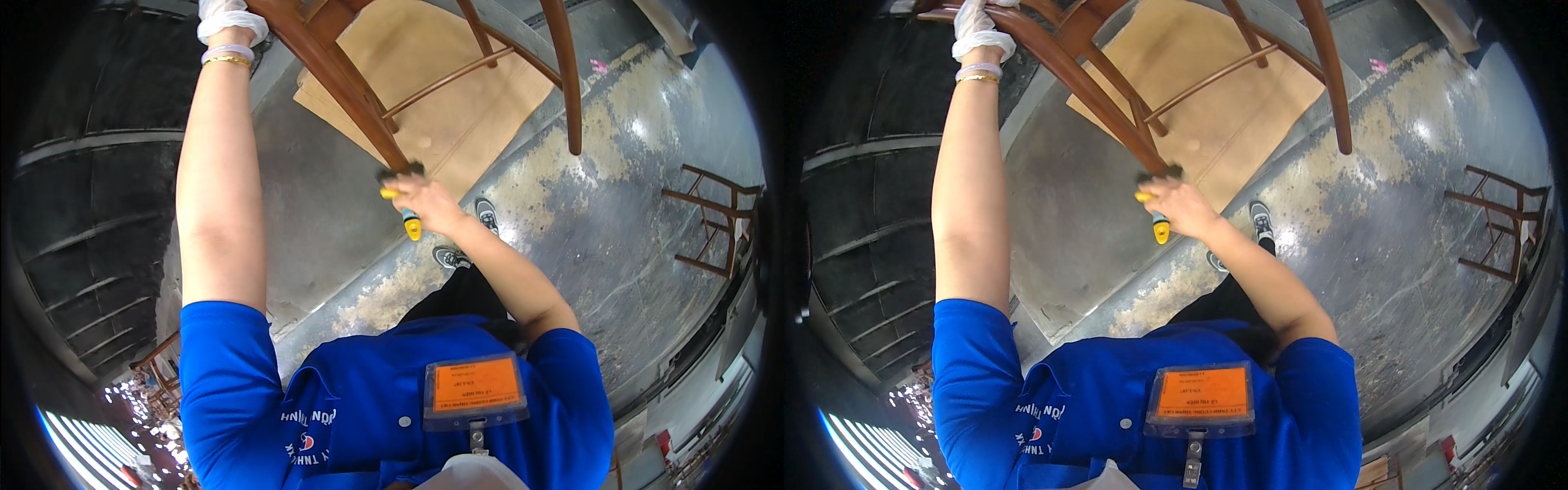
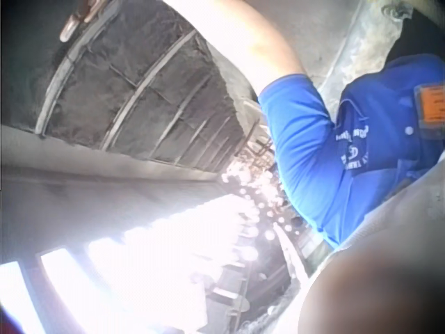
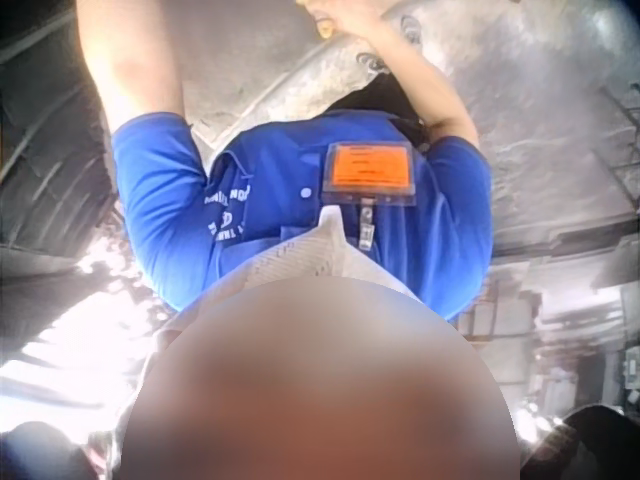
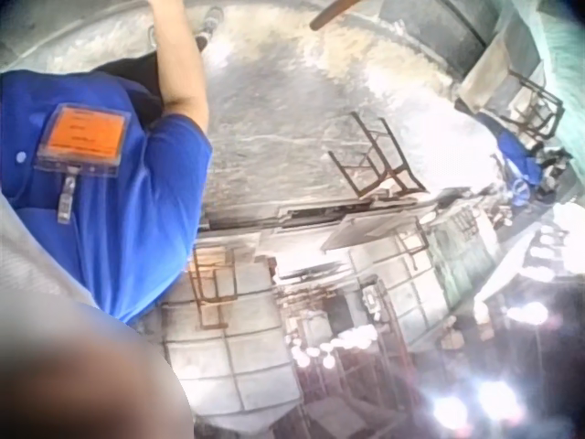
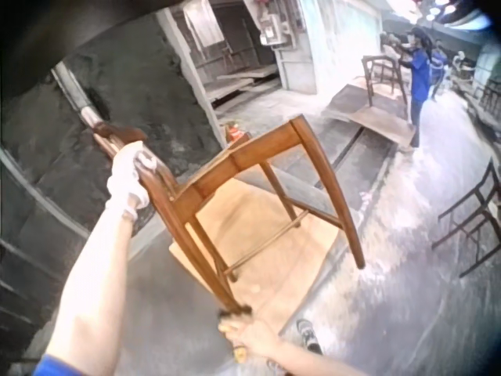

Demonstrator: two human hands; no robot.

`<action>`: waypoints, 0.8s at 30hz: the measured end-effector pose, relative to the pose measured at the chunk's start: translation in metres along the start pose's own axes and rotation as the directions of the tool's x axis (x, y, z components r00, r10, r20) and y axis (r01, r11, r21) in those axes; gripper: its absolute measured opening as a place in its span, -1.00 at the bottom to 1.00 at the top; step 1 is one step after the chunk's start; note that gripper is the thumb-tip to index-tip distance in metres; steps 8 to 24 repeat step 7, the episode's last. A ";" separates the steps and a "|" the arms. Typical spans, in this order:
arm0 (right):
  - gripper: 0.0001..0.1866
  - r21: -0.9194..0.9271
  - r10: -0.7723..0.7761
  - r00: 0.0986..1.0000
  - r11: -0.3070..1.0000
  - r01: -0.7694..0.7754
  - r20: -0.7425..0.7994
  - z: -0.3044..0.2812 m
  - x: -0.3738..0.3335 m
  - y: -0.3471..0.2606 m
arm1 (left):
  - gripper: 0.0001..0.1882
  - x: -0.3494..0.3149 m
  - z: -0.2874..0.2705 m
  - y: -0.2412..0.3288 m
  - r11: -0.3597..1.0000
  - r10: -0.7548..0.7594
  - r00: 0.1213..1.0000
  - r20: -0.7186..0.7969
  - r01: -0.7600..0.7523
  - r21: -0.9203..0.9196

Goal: The person uses a brush to apply a finish to wooden chairs in a workshop. They hold each chair with one hand and brush the legs, backrest, and seat frame with the other, rotating the chair to reach all sides. The person moves between chairs and continues brushing multiple units.

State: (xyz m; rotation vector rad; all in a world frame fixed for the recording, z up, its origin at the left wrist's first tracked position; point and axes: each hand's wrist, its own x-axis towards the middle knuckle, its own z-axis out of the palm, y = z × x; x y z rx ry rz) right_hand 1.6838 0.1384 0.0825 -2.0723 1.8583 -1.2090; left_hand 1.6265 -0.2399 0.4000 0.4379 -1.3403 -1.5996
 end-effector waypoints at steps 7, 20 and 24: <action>-0.73 0.623 0.828 0.498 0.537 -0.569 -0.259 0.026 -0.075 0.021 | -0.74 0.102 -0.078 -0.046 0.835 -0.309 0.916 0.256 0.390 -0.387; -0.73 0.623 0.828 0.498 0.537 -0.569 -0.259 0.026 -0.075 0.021 | -0.74 0.102 -0.078 -0.046 0.835 -0.309 0.916 0.256 0.390 -0.387; -0.73 0.623 0.828 0.498 0.537 -0.569 -0.259 0.026 -0.075 0.021 | -0.74 0.102 -0.078 -0.046 0.835 -0.309 0.916 0.256 0.390 -0.387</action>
